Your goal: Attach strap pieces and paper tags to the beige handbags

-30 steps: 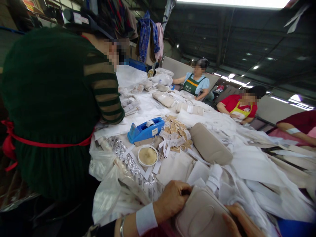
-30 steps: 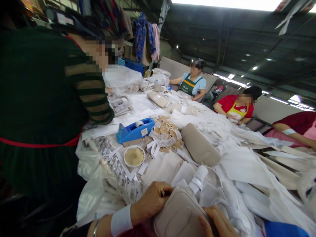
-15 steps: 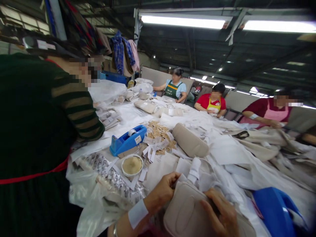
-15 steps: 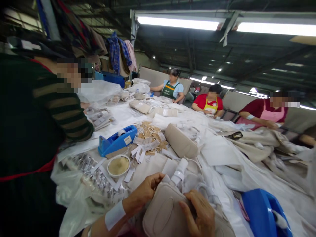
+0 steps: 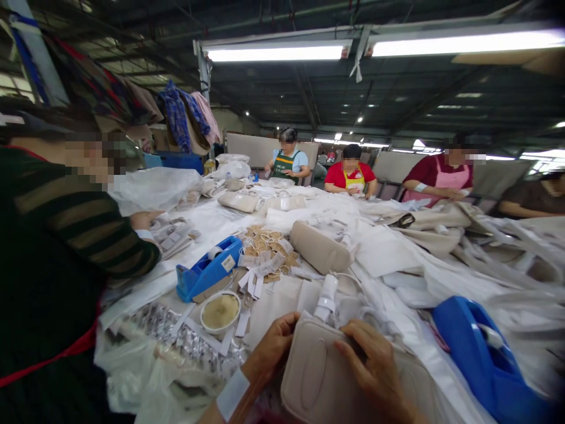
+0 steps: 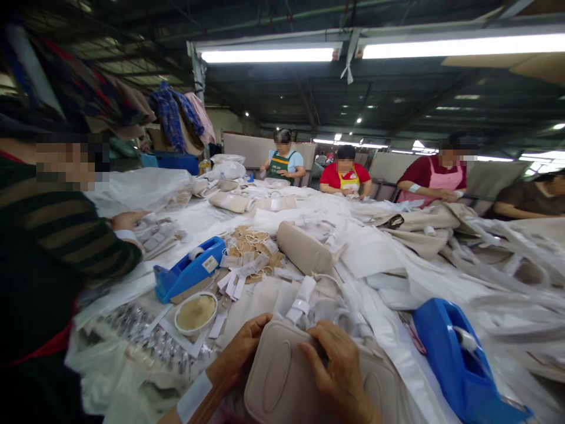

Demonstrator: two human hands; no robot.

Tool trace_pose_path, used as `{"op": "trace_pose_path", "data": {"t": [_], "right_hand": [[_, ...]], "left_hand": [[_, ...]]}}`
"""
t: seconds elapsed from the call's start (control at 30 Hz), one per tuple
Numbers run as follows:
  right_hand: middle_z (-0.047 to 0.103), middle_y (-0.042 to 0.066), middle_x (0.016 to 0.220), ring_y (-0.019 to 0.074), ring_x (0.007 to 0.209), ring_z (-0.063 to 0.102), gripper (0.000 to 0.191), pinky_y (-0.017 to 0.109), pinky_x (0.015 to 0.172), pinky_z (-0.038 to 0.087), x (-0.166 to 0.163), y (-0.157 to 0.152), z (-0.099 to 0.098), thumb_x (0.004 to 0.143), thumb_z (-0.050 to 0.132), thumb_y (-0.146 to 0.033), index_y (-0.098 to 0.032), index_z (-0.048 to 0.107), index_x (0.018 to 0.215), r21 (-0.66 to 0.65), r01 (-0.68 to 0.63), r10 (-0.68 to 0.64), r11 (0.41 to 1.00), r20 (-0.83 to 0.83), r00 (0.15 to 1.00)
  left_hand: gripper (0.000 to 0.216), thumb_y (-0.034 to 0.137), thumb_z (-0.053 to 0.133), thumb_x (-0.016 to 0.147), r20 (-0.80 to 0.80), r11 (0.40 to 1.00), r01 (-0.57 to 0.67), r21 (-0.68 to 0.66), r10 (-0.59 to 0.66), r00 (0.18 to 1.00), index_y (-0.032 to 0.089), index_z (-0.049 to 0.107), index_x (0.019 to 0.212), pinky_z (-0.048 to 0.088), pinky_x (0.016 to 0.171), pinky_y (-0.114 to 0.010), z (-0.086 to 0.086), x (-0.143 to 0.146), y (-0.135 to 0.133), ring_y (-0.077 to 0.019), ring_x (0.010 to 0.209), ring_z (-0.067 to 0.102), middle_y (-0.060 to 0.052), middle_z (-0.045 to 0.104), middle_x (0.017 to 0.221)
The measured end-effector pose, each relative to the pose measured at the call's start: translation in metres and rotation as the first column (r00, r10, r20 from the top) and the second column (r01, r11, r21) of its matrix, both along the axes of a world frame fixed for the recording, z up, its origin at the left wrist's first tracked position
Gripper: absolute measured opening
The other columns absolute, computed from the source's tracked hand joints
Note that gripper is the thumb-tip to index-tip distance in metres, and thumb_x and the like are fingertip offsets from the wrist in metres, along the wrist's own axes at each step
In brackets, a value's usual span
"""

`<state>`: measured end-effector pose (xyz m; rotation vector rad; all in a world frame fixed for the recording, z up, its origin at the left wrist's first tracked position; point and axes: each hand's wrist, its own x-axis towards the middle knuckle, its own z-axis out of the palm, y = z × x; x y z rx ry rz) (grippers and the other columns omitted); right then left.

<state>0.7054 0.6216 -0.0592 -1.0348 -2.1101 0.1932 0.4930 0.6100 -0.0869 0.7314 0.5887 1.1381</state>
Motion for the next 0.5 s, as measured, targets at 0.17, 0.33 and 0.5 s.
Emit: {"op": "trace_pose_path", "data": {"t": [0.17, 0.33, 0.5], "right_hand": [[0.062, 0.003, 0.076, 0.0181, 0.074, 0.058, 0.02, 0.031, 0.069, 0.044, -0.005, 0.002, 0.004, 0.091, 0.055, -0.035, -0.021, 0.06, 0.078, -0.064, 0.035, -0.035, 0.997, -0.009, 0.999], [0.066, 0.005, 0.089, 0.0211, 0.086, 0.06, 0.012, 0.036, 0.082, 0.046, -0.006, 0.001, 0.018, 0.088, 0.06, -0.029, -0.02, 0.065, 0.095, -0.055, 0.025, -0.029, 0.998, -0.071, 0.997], [0.052, 0.007, 0.129, 0.0237, 0.124, 0.045, 0.038, 0.042, 0.106, 0.037, 0.016, -0.024, 0.019, 0.091, 0.047, -0.016, -0.028, 0.054, 0.126, 0.062, 0.186, -0.146, 0.981, -0.403, 0.904]], "left_hand": [[0.031, 0.015, 0.078, 0.067, -0.055, 0.999, -0.027, -0.024, 0.025, 0.998, 0.015, 0.069, 0.097, 0.049, 0.056, -0.021, 0.001, 0.004, -0.002, -0.0116, 0.058, 0.062, -0.003, 0.071, 0.079], [0.039, 0.012, 0.079, 0.058, -0.216, 0.973, -0.207, -0.099, 0.182, 0.959, 0.016, 0.07, 0.096, 0.051, 0.052, -0.022, -0.004, 0.012, 0.001, -0.0142, 0.057, 0.063, 0.001, 0.072, 0.072], [0.038, 0.017, 0.08, 0.055, -0.285, 0.932, -0.304, -0.2, 0.241, 0.928, 0.017, 0.071, 0.092, 0.056, 0.054, -0.027, -0.002, 0.019, -0.002, -0.0204, 0.06, 0.068, 0.002, 0.072, 0.067]]}}
